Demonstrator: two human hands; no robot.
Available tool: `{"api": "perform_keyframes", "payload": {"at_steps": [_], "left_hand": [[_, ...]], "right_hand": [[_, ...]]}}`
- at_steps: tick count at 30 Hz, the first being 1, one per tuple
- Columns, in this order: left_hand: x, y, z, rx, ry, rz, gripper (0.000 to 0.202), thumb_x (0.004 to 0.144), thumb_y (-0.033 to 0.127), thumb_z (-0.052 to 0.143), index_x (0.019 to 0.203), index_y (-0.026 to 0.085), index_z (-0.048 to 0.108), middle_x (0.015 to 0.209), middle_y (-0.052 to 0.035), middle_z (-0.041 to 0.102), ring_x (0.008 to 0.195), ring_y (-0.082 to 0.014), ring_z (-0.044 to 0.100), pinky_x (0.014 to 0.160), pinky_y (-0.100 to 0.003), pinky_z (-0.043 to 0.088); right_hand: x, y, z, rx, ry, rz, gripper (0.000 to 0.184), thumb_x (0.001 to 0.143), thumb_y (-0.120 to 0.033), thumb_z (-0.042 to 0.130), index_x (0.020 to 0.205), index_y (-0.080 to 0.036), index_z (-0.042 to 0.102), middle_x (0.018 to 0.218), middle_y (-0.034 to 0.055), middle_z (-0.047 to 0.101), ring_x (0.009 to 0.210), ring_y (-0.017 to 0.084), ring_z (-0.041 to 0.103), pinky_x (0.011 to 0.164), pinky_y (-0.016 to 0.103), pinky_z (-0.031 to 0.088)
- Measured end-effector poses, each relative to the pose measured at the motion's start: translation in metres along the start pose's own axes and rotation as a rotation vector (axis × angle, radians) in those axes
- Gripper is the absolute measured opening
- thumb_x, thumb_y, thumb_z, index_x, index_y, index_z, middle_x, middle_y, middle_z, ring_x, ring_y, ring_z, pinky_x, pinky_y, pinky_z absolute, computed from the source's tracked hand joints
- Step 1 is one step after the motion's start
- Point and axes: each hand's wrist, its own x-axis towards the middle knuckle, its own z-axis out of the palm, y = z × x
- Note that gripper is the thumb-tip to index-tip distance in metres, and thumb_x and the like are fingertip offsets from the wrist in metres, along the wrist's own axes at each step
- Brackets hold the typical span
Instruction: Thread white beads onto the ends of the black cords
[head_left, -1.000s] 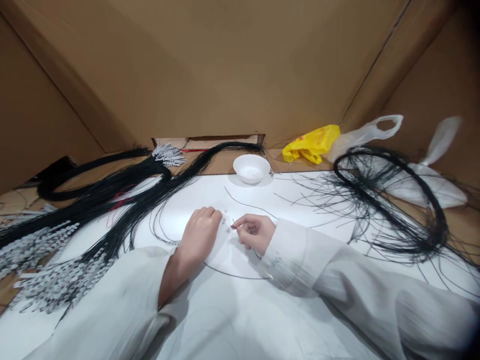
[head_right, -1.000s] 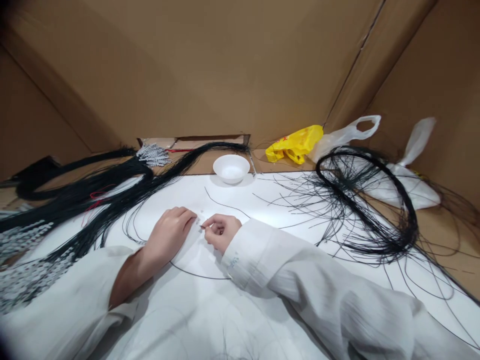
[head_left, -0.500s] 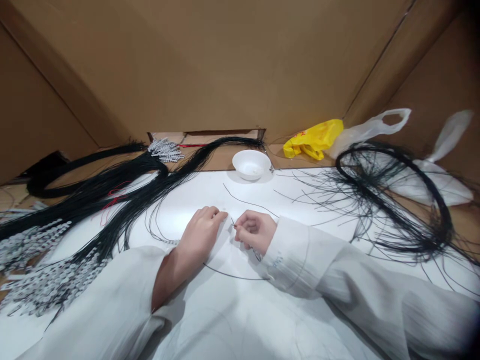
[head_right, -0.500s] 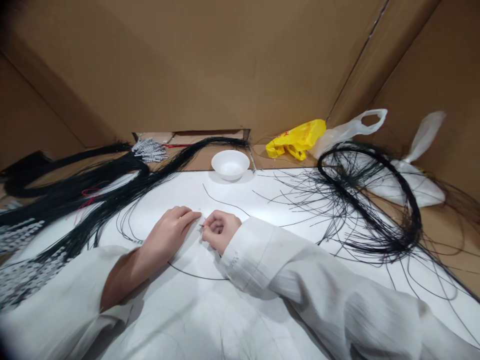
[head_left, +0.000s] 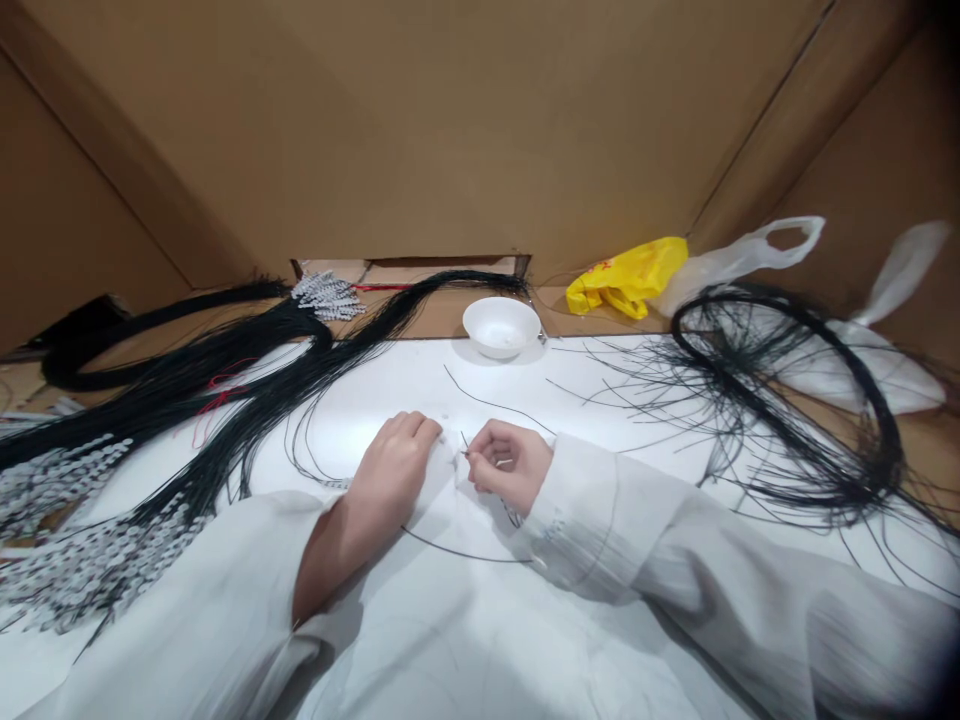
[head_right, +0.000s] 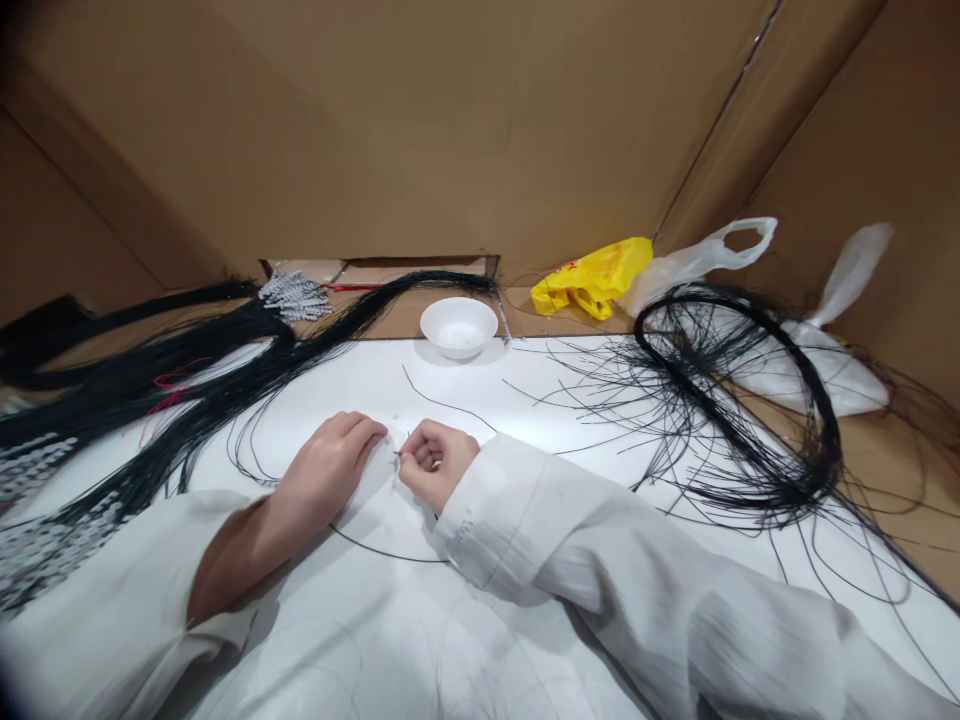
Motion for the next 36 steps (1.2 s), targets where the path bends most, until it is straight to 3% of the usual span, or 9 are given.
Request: {"api": "perform_keyframes", "payload": {"at_steps": [3,5,10,14,19,36], "left_hand": [[-0.005,0.008,-0.006,-0.170,0.135,-0.101,0.017,0.087,0.018,0.039,0.086,0.018,0.056,0.086,-0.0060,0.058,0.083,-0.0192,0.052,0.075,-0.033,0.042],[-0.009,0.017,-0.012,-0.379,0.165,-0.208,0.015,0.086,0.022,0.041,0.085,0.018,0.055,0.085,-0.0037,0.058,0.080,-0.0170,0.053,0.073,-0.030,0.042],[-0.016,0.034,-0.018,-0.922,0.050,-0.479,0.012,0.082,0.027,0.047,0.083,0.017,0.055,0.079,-0.0020,0.059,0.071,-0.0137,0.054,0.066,-0.026,0.042],[-0.016,0.038,-0.017,-1.156,-0.010,-0.556,0.012,0.079,0.029,0.052,0.081,0.017,0.054,0.074,-0.0012,0.056,0.067,-0.0125,0.051,0.062,-0.024,0.040],[-0.020,0.038,-0.012,-1.292,-0.043,-0.524,0.016,0.081,0.031,0.052,0.079,0.017,0.058,0.073,-0.0017,0.055,0.068,-0.0121,0.049,0.063,-0.023,0.039],[-0.020,0.037,-0.013,-1.429,-0.095,-0.577,0.014,0.080,0.030,0.056,0.086,0.018,0.059,0.078,-0.0027,0.059,0.071,-0.0121,0.053,0.065,-0.024,0.041]], "right_hand": [[-0.002,0.000,0.000,-0.015,0.000,-0.033,0.002,0.064,-0.017,0.053,0.063,-0.016,0.054,0.052,-0.0003,0.054,0.048,0.009,0.050,0.048,0.020,0.042],[-0.003,0.001,0.000,-0.020,-0.011,-0.062,0.003,0.065,-0.018,0.054,0.064,-0.016,0.054,0.053,-0.0004,0.054,0.050,0.009,0.049,0.048,0.019,0.040],[-0.006,0.003,0.001,-0.063,-0.027,-0.118,0.002,0.066,-0.017,0.052,0.064,-0.016,0.053,0.054,-0.0020,0.049,0.049,0.007,0.043,0.045,0.018,0.034],[-0.007,0.002,0.002,-0.102,-0.025,-0.173,0.003,0.065,-0.015,0.051,0.063,-0.017,0.052,0.054,-0.0032,0.047,0.048,0.006,0.040,0.045,0.017,0.034],[-0.007,0.001,0.002,-0.141,-0.034,-0.166,0.004,0.066,-0.015,0.051,0.062,-0.017,0.051,0.053,-0.0030,0.048,0.048,0.007,0.042,0.047,0.018,0.036],[-0.011,0.001,0.002,-0.155,0.002,-0.161,0.008,0.067,-0.016,0.051,0.059,-0.017,0.048,0.050,-0.0028,0.050,0.045,0.007,0.042,0.043,0.018,0.033]]}}
